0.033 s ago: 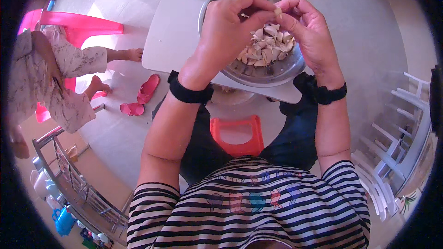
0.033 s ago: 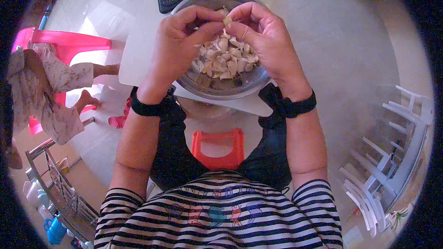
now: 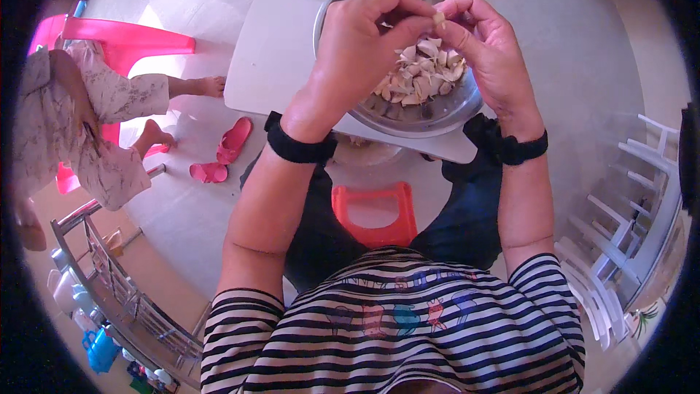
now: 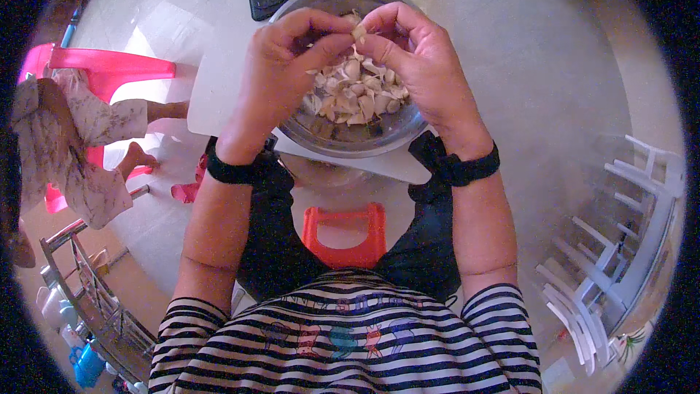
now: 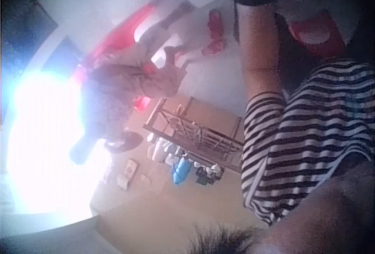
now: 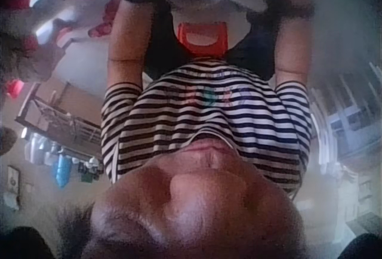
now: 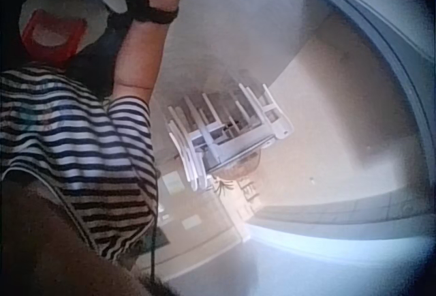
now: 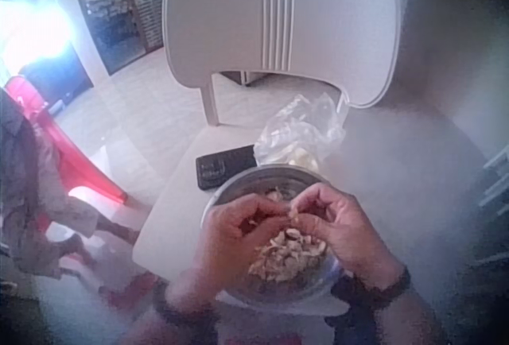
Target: Peeling garlic cloves and placing them into a metal bowl on a table.
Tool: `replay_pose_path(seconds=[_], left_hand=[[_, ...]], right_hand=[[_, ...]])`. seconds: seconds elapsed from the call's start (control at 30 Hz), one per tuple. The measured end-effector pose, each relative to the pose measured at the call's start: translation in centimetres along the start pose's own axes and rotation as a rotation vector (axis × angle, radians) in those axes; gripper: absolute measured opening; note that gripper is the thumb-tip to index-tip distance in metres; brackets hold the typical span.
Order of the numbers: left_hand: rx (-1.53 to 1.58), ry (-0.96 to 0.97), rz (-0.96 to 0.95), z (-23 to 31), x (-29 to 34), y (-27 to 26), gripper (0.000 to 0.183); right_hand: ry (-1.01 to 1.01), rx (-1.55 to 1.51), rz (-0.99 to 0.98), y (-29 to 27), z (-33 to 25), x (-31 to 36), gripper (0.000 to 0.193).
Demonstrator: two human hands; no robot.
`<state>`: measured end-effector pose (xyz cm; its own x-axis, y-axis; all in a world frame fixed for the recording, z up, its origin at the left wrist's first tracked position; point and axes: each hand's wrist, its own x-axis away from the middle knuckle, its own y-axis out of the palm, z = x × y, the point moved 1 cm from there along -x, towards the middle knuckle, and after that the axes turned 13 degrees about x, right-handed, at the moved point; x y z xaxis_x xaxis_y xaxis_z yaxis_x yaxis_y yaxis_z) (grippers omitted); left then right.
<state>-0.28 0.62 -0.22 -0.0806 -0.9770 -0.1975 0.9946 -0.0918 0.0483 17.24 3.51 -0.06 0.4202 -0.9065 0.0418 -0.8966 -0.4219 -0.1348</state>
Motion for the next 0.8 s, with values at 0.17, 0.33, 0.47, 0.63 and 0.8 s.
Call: replay_pose_path(seconds=[0.17,0.33,0.47,0.63,0.8], left_hand=[[0.033,-0.024,0.037,0.3,0.0,0.2,0.009],[-0.106,0.051,0.009,1.0,0.0,0.4,0.010],[-0.115,0.096,-0.006,0.5,0.0,0.5,0.011],[-0.094,-0.019,-0.004,0.3,-0.2,-0.4,0.019],[0.026,-0.146,-0.002,0.3,-0.1,-0.5,0.024]], right_hand=[[-0.014,-0.002,-0.006,0.1,0.0,0.0,0.014],[-0.007,-0.076,0.001,0.2,-0.1,0.0,0.014],[0.004,-0.123,0.042,0.2,0.0,-0.1,0.012],[0.013,-0.089,0.063,0.1,-0.2,-0.2,0.012],[-0.142,0.192,0.143,0.2,0.1,-0.1,0.014]])
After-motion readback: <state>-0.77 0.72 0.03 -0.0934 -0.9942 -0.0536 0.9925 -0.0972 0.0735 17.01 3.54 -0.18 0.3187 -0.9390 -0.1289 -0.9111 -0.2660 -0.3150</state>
